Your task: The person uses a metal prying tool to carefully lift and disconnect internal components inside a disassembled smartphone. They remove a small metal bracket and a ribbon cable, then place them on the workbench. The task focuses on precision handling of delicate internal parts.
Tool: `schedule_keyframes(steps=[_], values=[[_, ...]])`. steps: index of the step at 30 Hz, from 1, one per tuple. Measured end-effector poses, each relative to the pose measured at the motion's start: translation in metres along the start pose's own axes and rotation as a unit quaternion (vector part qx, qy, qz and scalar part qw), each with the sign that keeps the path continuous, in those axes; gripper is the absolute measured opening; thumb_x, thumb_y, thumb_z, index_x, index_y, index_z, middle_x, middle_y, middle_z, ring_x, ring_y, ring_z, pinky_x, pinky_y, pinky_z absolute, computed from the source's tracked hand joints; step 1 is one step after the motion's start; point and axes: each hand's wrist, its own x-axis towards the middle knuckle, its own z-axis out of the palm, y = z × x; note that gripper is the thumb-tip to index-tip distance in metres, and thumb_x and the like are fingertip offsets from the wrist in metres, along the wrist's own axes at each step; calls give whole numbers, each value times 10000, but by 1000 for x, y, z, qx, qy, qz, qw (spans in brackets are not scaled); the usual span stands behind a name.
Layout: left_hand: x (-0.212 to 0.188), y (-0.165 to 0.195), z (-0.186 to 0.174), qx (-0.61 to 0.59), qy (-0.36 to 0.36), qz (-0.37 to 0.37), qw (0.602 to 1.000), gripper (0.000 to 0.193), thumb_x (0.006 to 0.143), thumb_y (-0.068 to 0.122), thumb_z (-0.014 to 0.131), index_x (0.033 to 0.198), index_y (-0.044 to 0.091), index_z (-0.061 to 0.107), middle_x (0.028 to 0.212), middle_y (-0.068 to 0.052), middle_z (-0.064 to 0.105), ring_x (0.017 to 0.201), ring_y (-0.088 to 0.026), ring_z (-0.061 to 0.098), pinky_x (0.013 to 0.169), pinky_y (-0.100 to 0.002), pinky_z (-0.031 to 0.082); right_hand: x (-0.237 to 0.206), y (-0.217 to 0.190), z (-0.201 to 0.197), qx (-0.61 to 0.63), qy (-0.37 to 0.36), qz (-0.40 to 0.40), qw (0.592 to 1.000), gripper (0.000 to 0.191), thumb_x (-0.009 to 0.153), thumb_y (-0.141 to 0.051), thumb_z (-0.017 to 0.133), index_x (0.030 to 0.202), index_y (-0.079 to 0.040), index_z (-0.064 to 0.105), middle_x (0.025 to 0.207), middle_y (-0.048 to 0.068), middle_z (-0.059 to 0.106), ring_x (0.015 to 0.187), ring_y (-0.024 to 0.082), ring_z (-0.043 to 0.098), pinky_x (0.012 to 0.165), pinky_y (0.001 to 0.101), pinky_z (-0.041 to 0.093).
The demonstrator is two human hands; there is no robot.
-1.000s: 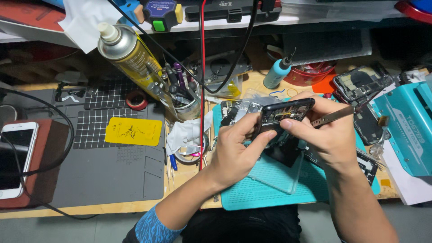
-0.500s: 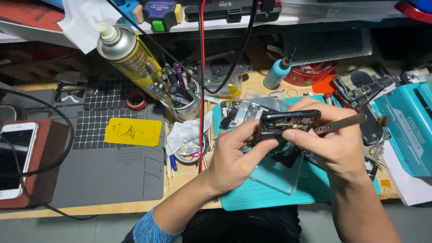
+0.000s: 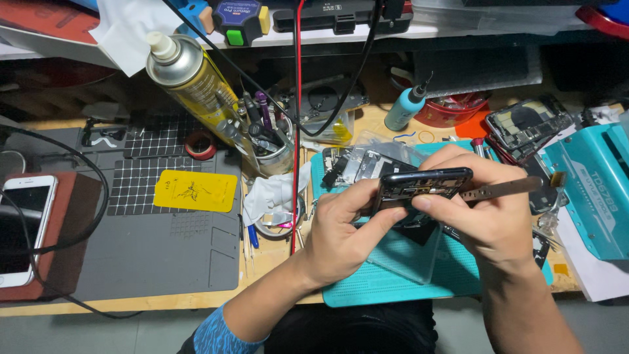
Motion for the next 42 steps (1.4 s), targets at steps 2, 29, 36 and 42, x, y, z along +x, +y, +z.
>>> schedule_keyframes(steps=[2, 29, 36, 42], values=[[0, 1, -1, 2, -2, -1, 1000, 199, 989, 24, 701, 1178, -27, 666, 916, -49, 721, 835, -67, 666, 755, -241, 566, 0, 0, 0, -8, 3, 1, 1000, 197, 791, 75, 756, 976, 96, 691, 941, 119, 661, 817, 113, 568, 705, 230, 419], [3, -4, 0, -199, -11, -108, 974, 297, 1009, -16, 635, 1299, -56, 591, 1118, -71, 736, 996, -63, 693, 879, -209, 575, -2, 16, 0, 71, 30, 96, 992, 366, 835, 15, 724, 1195, 68, 685, 1031, 78, 746, 873, 88, 658, 761, 220, 512], [4, -1, -1, -159, -20, -118, 980, 261, 1018, -15, 648, 1269, -74, 610, 1057, -85, 743, 937, -55, 675, 803, -200, 557, 2, 13, 5, 49, 66, 110, 991, 277, 876, 34, 731, 1149, 76, 709, 981, 86, 738, 813, 95, 643, 700, 221, 493], [6, -3, 0, -160, -4, -112, 981, 282, 999, -22, 645, 1274, -68, 607, 1090, -94, 744, 968, -81, 702, 847, -216, 584, 5, 13, 10, 44, 70, 99, 992, 260, 890, 20, 727, 1146, 64, 710, 990, 85, 742, 837, 98, 664, 742, 233, 528]])
